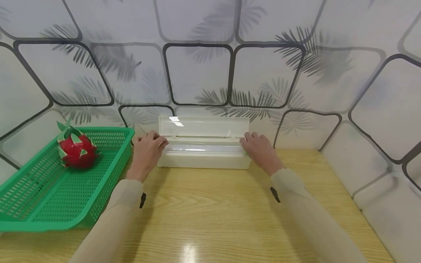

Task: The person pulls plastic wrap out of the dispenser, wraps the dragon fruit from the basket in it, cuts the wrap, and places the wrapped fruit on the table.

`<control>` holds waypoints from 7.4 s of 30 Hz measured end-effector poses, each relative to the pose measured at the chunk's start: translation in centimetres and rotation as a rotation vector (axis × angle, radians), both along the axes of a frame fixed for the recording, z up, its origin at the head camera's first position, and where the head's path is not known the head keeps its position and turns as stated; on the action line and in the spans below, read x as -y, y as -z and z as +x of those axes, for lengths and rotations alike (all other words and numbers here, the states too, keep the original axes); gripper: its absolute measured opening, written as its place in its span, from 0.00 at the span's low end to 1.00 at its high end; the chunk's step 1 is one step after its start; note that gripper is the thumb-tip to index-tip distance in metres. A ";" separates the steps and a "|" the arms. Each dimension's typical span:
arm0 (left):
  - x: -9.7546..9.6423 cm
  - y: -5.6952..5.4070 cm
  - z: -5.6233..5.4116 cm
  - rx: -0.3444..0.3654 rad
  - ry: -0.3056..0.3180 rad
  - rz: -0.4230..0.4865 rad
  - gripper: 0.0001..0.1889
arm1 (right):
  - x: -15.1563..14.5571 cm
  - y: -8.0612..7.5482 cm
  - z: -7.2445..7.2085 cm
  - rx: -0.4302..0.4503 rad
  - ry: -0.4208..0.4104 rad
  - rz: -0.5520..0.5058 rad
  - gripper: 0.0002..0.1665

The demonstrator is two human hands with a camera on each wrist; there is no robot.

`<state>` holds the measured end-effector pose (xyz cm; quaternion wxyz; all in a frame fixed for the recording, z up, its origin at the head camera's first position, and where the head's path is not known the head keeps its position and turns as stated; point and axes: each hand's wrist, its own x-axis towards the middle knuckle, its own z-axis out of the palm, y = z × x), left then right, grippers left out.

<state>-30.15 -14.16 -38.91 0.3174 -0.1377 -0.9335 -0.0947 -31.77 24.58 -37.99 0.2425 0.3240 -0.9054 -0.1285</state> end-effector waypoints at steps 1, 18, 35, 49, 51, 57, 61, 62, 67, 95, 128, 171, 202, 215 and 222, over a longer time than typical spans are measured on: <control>0.0 0.1 0.0 -0.002 -0.007 -0.005 0.07 | 0.0 0.0 0.0 -0.015 0.001 0.010 0.11; -0.3 0.5 -0.1 -0.138 -0.136 -0.088 0.07 | 0.5 0.4 -0.1 -0.199 0.079 0.003 0.17; -0.5 0.0 -0.1 -0.204 -0.180 -0.037 0.08 | 0.4 -0.4 -0.1 -0.252 -0.011 -0.209 0.12; -0.4 -1.0 0.1 -0.209 -0.164 -0.013 0.09 | 0.3 -1.1 0.1 -0.220 -0.004 -0.276 0.08; -0.4 -1.1 0.2 -0.209 -0.167 -0.011 0.09 | 0.3 -1.2 0.1 -0.226 -0.004 -0.280 0.08; -0.4 -1.3 0.2 -0.240 -0.176 -0.011 0.09 | 0.3 -1.5 0.1 -0.238 0.000 -0.286 0.08; -0.3 -1.4 0.2 -0.249 -0.165 0.008 0.09 | 0.3 -1.6 0.2 -0.244 -0.002 -0.285 0.07; -0.3 -1.5 0.3 -0.250 -0.161 0.014 0.09 | 0.2 -1.6 0.2 -0.249 -0.002 -0.282 0.07; -0.3 -1.8 0.4 -0.241 -0.144 0.039 0.09 | 0.2 -1.9 0.3 -0.261 -0.006 -0.284 0.07; 1.4 -7.6 1.2 0.189 -0.013 -0.206 0.10 | 0.1 -3.6 0.0 -0.267 -0.072 -0.269 0.07; 2.8 -7.6 -0.2 0.658 0.309 0.262 0.15 | -0.5 -4.4 0.6 0.511 0.088 -0.742 0.16; 1.8 -6.7 0.1 -0.157 0.105 -0.177 0.09 | 0.3 -3.2 -0.2 -0.257 -0.100 -0.374 0.09; 1.6 -8.1 0.1 -0.184 0.093 -0.127 0.10 | 0.3 -4.8 0.2 -0.313 -0.105 -0.401 0.09; 1.5 -8.4 0.2 -0.187 0.100 -0.103 0.09 | 0.4 -5.1 0.3 -0.279 -0.087 -0.433 0.09; 1.6 -8.6 0.3 -0.161 0.090 -0.090 0.09 | 0.5 -5.2 0.4 -0.279 -0.092 -0.447 0.09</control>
